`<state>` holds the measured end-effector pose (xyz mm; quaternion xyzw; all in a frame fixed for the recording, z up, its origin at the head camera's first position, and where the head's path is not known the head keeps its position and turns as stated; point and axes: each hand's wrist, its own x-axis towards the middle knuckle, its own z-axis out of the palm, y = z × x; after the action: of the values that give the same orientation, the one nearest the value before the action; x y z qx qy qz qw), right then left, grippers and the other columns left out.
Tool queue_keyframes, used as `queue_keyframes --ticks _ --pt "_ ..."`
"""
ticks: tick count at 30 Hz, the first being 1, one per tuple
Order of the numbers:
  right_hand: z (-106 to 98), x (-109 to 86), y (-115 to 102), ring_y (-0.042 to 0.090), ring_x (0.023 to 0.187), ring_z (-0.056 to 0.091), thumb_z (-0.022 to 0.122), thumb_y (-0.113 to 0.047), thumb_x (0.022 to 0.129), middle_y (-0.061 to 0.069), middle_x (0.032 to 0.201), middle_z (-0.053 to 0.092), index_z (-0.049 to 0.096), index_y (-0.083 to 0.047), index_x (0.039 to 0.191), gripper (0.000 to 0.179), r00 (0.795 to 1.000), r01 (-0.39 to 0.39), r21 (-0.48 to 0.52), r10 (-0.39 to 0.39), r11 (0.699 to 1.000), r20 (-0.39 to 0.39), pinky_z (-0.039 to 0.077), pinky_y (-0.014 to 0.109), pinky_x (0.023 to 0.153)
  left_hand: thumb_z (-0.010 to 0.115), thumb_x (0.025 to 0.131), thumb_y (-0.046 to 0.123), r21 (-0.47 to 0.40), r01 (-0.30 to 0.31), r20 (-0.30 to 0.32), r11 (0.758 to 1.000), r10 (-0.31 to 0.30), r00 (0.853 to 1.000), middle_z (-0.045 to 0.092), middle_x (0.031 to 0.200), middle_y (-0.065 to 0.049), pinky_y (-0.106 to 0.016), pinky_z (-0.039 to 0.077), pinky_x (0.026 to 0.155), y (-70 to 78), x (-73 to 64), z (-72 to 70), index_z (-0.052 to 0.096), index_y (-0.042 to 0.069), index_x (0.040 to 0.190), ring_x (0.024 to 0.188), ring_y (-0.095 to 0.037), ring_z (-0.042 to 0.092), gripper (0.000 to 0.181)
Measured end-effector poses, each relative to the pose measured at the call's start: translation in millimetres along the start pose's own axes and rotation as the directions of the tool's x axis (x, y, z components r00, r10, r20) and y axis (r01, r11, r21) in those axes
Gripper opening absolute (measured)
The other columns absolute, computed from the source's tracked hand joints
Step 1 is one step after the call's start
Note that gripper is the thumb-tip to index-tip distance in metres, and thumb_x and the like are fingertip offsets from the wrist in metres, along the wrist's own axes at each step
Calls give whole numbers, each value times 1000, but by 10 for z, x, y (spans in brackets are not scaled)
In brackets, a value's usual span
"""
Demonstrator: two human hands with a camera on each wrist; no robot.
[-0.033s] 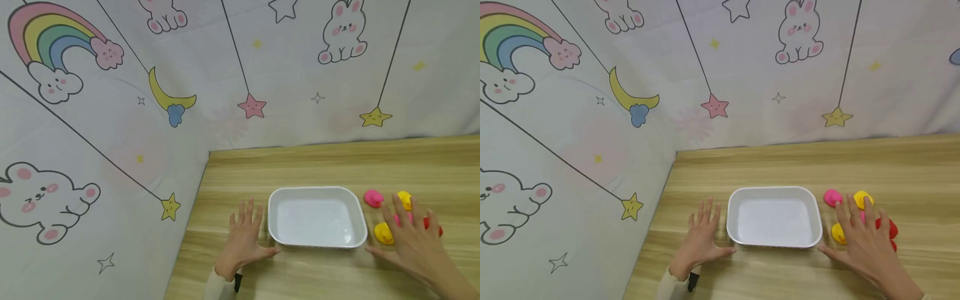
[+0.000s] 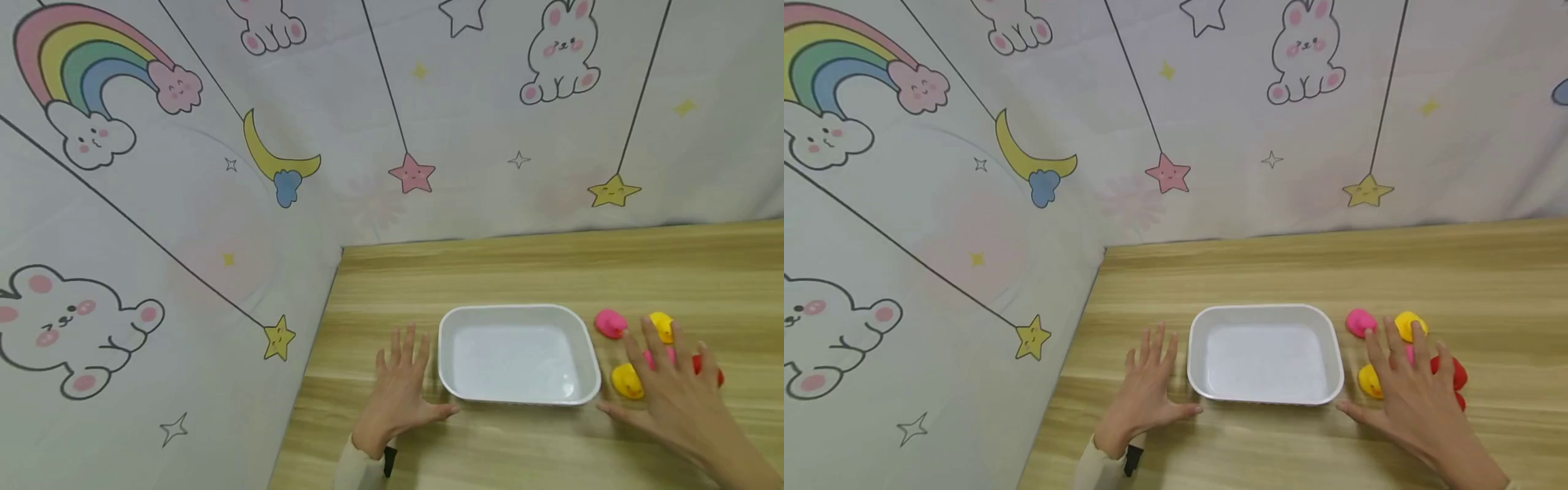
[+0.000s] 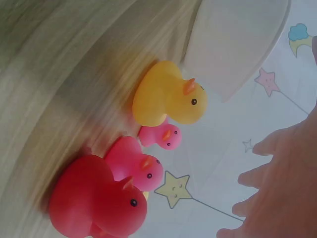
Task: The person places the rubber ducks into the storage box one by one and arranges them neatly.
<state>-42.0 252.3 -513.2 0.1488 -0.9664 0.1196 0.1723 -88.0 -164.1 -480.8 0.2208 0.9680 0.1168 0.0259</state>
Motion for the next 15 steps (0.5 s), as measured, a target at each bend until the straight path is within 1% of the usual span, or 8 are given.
queue_keyframes --ticks 6,8,10,12,13,14,15 --pt "10 -15 -8 57 144 5 65 -83 69 15 168 -2 6 -11 163 132 1000 13 -7 -13 1000 11 9 84 106 76 68 73 1 -1 3 1000 1 1000 3 167 -20 -79 20 110 3 -2 10 25 4 159 150 -48 4 125" --pt "9 -14 -13 57 144 6 66 -82 69 16 168 -2 7 -10 163 132 1000 15 -11 -15 1000 16 11 84 104 77 68 72 -24 2 7 1000 -2 1000 5 166 -21 -79 21 110 0 2 -1 25 4 159 149 -49 5 126" --pt "3 -12 -13 57 144 7 68 -80 69 15 168 -1 7 -10 163 132 1000 14 -8 -14 1000 17 13 83 103 79 69 70 -68 0 10 998 1 1000 6 166 -23 -79 22 110 -8 13 -15 22 3 160 149 -50 6 126" --pt "-3 -18 -8 55 146 5 71 -77 69 14 168 -2 9 -10 163 130 1000 3 22 -4 1000 28 8 83 107 82 69 64 -152 -8 2 988 8 1000 7 165 -24 -78 25 109 -26 27 -31 19 2 160 147 -52 9 126" --pt "-8 -24 0 54 146 5 73 -74 69 14 169 -2 10 -9 162 130 1000 -1 45 0 999 27 7 82 108 83 70 60 -211 -11 -5 978 10 1000 8 165 -24 -77 27 110 -39 36 -38 18 2 160 147 -52 11 126" --pt "-15 -32 13 52 147 4 76 -70 69 13 169 -1 16 -5 161 128 1000 -6 75 4 997 24 6 81 109 85 71 55 -276 -19 -17 961 15 1000 10 165 -25 -75 29 110 -56 45 -42 16 1 160 147 -51 14 125" --pt "-23 -43 28 50 149 2 78 -66 69 13 169 -1 20 -2 159 125 1000 -13 102 11 995 28 3 79 111 85 72 52 -353 -21 -27 935 12 1000 12 165 -24 -73 30 111 -72 51 -48 15 1 160 147 -50 16 123"
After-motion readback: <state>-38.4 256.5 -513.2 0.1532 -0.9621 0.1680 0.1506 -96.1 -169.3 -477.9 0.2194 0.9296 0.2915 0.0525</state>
